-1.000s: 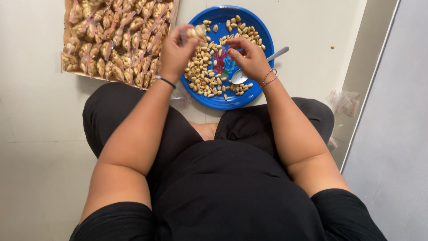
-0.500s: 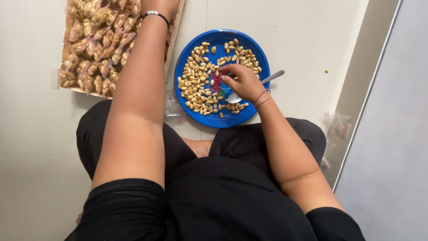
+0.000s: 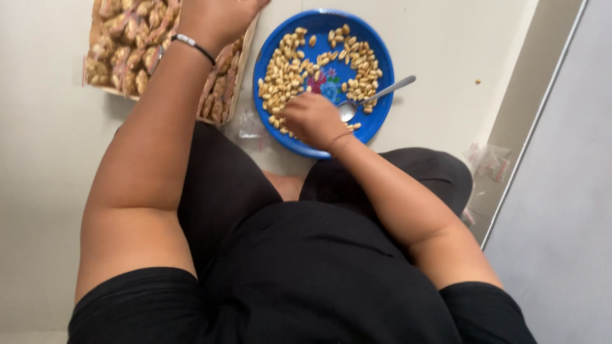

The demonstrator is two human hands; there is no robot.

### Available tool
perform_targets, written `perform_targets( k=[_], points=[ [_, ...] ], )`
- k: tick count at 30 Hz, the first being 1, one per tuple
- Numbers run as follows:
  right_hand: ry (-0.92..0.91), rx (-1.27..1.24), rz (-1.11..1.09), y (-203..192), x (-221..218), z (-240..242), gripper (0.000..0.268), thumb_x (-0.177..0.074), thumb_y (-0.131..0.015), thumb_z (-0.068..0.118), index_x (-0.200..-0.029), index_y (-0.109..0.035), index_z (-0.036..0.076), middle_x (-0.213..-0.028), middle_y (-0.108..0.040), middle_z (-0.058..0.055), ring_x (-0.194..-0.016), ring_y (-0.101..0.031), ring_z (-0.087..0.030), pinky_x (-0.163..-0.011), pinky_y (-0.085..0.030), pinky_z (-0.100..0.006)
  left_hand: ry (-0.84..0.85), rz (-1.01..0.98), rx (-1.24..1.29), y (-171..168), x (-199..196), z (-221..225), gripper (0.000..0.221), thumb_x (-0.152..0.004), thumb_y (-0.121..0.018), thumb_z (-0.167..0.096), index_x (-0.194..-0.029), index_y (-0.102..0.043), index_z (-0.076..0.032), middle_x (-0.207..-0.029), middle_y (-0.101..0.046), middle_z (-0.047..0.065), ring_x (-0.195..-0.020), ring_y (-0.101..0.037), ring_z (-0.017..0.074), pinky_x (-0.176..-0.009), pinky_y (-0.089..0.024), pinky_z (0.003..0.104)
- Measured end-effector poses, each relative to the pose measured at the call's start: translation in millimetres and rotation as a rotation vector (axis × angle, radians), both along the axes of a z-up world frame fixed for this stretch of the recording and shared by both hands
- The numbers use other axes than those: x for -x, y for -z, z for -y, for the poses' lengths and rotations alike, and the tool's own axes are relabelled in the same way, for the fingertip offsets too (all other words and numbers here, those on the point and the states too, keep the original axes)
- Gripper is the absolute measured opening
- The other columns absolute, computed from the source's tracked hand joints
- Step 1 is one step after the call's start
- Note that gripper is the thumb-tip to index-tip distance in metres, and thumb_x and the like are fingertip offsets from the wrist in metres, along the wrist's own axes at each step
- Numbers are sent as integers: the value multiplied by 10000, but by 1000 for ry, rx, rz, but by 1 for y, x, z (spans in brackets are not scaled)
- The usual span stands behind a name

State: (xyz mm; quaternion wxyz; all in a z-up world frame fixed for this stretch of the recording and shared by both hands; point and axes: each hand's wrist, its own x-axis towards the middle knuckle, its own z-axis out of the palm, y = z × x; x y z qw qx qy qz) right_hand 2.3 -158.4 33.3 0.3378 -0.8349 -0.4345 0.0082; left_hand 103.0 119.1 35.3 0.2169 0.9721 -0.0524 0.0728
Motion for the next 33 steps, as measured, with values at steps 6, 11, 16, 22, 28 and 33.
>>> perform_targets(
  k=[6,11,16,22,28,33],
  points=[
    [-349,427,217,60,69,-35,243,-967,-560,304,-1111,-755,281,-1462,-595,-34,-1532,-300,-283,-1237,-90,-657,127,-35,-22,-54,72,18,362,-888,-852,-373,-1142,-810,-118,-996,-793,65,-758,-726,266,-677,-555,406],
    [-390,486,224,75,68,-39,341,-977,-522,235,-1241,-726,164,-1318,-672,69,-1515,-363,-237,-1229,-18,-741,106,-63,-54,-78,108,20,404,-882,-841,-401,-1181,-791,-134,-1036,-768,78,-793,-713,276,-715,-544,414],
    [-379,523,248,71,78,-34,298,-997,-526,296,-1233,-706,292,-1318,-646,3,-1508,-372,-279,-1229,-48,-744,64,-107,61,-80,122,24,416,-852,-835,-374,-1204,-784,-159,-1311,-707,98,-848,-728,290,-690,-552,414],
    [-422,527,230,89,79,-36,373,-967,-534,289,-1299,-703,307,-1445,-550,-52,-1439,-416,-270,-1215,-101,-735,80,-78,110,-94,130,39,390,-879,-831,-370,-1183,-773,-133,-1005,-764,55,-747,-706,259,-657,-541,390],
    [-361,410,447,65,76,-36,119,-979,-561,181,-940,-673,169,-857,-619,-22,-870,-609,-234,-1280,-215,-580,57,-81,98,-94,133,51,417,-880,-832,-415,-1180,-764,-134,-1137,-776,19,-884,-740,236,-739,-560,379],
    [-177,245,113,38,60,-37,66,-973,-603,141,-1023,-645,150,-871,-696,-33,-848,-687,-246,-1180,-334,-493,32,-119,297,-82,137,45,373,-883,-799,-322,-1188,-760,-111,-1017,-779,28,-826,-722,214,-689,-559,346]
  ],
)
